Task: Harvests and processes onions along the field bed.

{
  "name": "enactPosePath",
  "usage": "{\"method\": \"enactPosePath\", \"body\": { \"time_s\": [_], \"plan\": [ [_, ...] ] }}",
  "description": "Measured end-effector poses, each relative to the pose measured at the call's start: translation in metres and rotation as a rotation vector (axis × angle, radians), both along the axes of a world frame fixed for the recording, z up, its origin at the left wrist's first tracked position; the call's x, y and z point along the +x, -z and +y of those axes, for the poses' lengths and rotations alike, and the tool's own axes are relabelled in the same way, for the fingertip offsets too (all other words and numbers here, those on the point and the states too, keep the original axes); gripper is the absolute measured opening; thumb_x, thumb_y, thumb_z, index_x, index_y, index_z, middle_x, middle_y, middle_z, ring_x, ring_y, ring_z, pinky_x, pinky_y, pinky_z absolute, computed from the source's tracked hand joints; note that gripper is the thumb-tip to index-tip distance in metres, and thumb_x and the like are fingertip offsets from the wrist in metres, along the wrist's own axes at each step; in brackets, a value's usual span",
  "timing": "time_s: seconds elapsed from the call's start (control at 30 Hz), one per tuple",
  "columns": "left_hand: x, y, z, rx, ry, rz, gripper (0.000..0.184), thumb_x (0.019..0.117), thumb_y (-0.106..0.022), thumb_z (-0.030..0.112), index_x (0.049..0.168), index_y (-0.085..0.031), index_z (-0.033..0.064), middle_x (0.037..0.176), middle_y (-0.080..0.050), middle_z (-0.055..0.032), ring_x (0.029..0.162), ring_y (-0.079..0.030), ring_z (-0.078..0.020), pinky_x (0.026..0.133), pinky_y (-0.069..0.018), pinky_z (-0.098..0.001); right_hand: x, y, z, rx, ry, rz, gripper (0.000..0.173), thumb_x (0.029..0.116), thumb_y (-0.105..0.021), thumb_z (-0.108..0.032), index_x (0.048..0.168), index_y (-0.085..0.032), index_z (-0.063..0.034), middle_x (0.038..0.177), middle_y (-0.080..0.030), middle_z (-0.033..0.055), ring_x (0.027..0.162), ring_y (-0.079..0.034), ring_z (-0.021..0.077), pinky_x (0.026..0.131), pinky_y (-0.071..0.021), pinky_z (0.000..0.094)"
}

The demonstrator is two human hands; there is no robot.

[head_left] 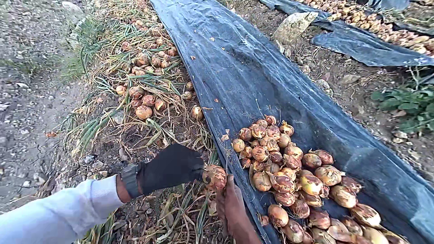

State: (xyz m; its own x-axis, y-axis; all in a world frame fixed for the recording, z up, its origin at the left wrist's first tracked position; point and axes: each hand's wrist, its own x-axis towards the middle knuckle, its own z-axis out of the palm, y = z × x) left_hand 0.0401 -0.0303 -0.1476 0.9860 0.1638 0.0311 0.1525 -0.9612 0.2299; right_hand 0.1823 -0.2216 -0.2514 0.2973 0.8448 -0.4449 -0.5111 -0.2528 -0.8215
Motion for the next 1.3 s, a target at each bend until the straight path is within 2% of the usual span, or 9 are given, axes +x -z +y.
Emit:
{"method": "enactPosePath", "body": {
  "time_s": [0.2, 0.3, 0.47, 0.6, 0.83, 0.93, 1.07, 1.2, 1.3],
  "plan": [
    [0.033, 0.062, 0.048, -0.138, 0.112, 0.035, 0.048, 0.104, -0.052, 0.05, 0.079, -0.068, 0.013, 0.075, -0.062, -0.0014, 0.071, -0.064, -0.0174, 0.062, -0.0535, -0.0393, 0.004, 0.045, -0.004, 0.156, -0.043, 0.504, 0.074, 0.0851, -0.029, -0.089, 0.062, -0.048, -0.0218, 0.046, -0.033, -0.0099, 0.034, -0.032, 0.0016, 0.033, -0.0282, 0.02],
    [0.033, 0.085, 0.096, -0.127, -0.166, 0.192, 0.048, 0.1032, -0.054, 0.051, 0.082, -0.07, 0.0103, 0.081, -0.067, -0.007, 0.078, -0.068, -0.026, 0.069, -0.0559, -0.0519, 0.007, 0.063, -0.005, 0.33, -0.066, 0.635, 0.063, 0.0864, -0.045, -0.083, 0.065, -0.058, -0.025, 0.049, -0.037, -0.0126, 0.038, -0.036, 0.0001, 0.037, -0.0306, 0.0196],
    [0.035, 0.072, 0.108, -0.348, -0.273, 0.011, 0.034, 0.1069, -0.049, 0.044, 0.098, -0.07, 0.0191, 0.085, -0.064, 0.005, 0.074, -0.062, -0.0085, 0.069, -0.0561, -0.0333, 0.019, 0.076, 0.039, -0.168, 0.024, 0.284, 0.068, 0.1006, -0.02, -0.072, 0.086, -0.05, -0.0135, 0.051, -0.036, -0.0056, 0.037, -0.034, 0.0057, 0.035, -0.0353, 0.0223],
    [0.057, 0.092, 0.06, -0.528, -0.103, 0.319, 0.046, 0.1099, -0.04, 0.045, 0.103, -0.07, 0.01, 0.093, -0.068, -0.0073, 0.089, -0.066, -0.0229, 0.084, -0.0545, -0.0469, 0.046, 0.07, 0.083, -0.199, -0.071, -0.088, 0.06, 0.0913, -0.056, -0.069, 0.103, -0.057, -0.0103, 0.061, -0.043, -0.0043, 0.044, -0.038, 0.0083, 0.041, -0.039, 0.0274],
    [0.112, 0.117, 0.156, -0.097, -0.53, 0.048, 0.037, 0.1065, -0.05, 0.041, 0.107, -0.074, 0.0126, 0.103, -0.072, -0.0116, 0.093, -0.071, -0.0325, 0.077, -0.0579, -0.0571, 0.104, 0.008, 0.125, -0.131, 0.004, -0.502, 0.064, 0.1041, -0.026, -0.063, 0.079, -0.055, -0.0119, 0.057, -0.039, -0.0021, 0.045, -0.037, 0.0118, 0.042, -0.0371, 0.0319],
    [0.137, 0.127, 0.218, -0.123, -0.876, 0.133, 0.053, 0.0927, -0.068, 0.042, 0.132, -0.063, 0.0058, 0.132, -0.059, -0.023, 0.103, -0.068, -0.0425, 0.079, -0.0581, -0.0627, 0.104, -0.014, 0.11, -0.1, 0.041, -0.388, 0.064, 0.1022, -0.025, -0.068, 0.079, -0.05, -0.0139, 0.054, -0.034, -0.0039, 0.04, -0.031, 0.0096, 0.037, -0.0326, 0.0275],
    [0.147, 0.167, 0.242, -0.403, -1.064, 0.208, 0.08, 0.0762, -0.081, 0.049, 0.132, -0.056, -0.0041, 0.123, -0.064, -0.0288, 0.11, -0.066, -0.0458, 0.087, -0.0548, -0.0669, 0.062, -0.005, 0.07, -0.197, -0.009, -0.292, 0.063, 0.1028, -0.025, -0.066, 0.08, -0.05, -0.0131, 0.053, -0.036, -0.0045, 0.039, -0.032, 0.0082, 0.036, -0.0331, 0.0264],
    [0.117, 0.173, 0.202, -0.343, -0.943, 0.054, 0.11, 0.0582, -0.089, 0.061, 0.145, -0.05, 0.0066, 0.143, -0.052, -0.0212, 0.12, -0.061, -0.0399, 0.091, -0.0559, -0.0616, 0.041, 0.012, 0.039, -0.256, 0.009, -0.197, 0.055, 0.1076, -0.026, -0.054, 0.08, -0.05, -0.0124, 0.052, -0.036, -0.0049, 0.04, -0.033, 0.0069, 0.038, -0.0353, 0.0251],
    [0.077, 0.139, 0.137, -0.491, -0.71, -0.151, 0.1, 0.0587, -0.096, 0.034, 0.143, -0.047, 0.0132, 0.137, -0.057, -0.0116, 0.108, -0.066, -0.0298, 0.085, -0.0592, -0.0545, 0.039, 0.016, 0.046, -0.249, 0.003, -0.226, 0.05, 0.1078, -0.031, -0.052, 0.091, -0.053, -0.0104, 0.056, -0.038, -0.0034, 0.04, -0.034, 0.0087, 0.038, -0.0371, 0.0269]
  ]
}}
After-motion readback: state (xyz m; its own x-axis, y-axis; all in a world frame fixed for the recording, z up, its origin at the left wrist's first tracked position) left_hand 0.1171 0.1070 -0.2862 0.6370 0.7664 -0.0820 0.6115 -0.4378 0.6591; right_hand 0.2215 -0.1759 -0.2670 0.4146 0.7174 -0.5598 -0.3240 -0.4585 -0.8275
